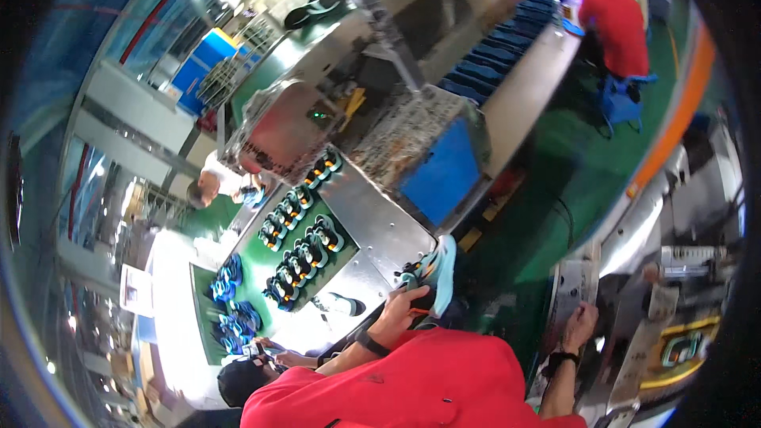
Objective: Operating a footwear assembly machine to process sneakers and placing them on a conveyor.
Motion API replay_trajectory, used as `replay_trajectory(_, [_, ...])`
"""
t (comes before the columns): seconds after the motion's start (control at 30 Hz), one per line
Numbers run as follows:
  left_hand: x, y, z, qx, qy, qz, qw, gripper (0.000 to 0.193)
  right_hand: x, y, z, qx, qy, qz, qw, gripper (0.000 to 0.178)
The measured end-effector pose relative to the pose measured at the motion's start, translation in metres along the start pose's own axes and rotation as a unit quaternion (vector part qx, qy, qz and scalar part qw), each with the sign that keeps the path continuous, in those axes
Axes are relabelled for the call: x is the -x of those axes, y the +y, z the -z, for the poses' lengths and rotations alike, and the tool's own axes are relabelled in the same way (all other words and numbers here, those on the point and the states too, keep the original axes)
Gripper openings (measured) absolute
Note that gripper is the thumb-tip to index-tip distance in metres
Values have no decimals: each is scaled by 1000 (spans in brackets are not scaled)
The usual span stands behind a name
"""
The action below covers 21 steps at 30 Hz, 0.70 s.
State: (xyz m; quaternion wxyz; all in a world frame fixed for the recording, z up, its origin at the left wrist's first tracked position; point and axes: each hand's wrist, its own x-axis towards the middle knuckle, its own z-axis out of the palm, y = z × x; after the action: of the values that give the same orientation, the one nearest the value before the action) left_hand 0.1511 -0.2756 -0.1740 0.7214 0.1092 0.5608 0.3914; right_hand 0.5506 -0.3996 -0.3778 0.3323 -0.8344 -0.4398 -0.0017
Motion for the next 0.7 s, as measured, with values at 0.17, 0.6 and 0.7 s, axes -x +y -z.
replay_trajectory(0.17, [-53,30,88,34,177,-81,980,26,-117,-91,31,-71,3,63,996,10])
replay_trajectory(0.6, [-291,172,299,-91,402,-241,879,44,-455,-690,-26,-106,-48,501,858,32])
replay_trajectory(0.7, [-339,170,332,-250,506,-242,789,59,-507,-799,-87,5,-55,565,823,44])
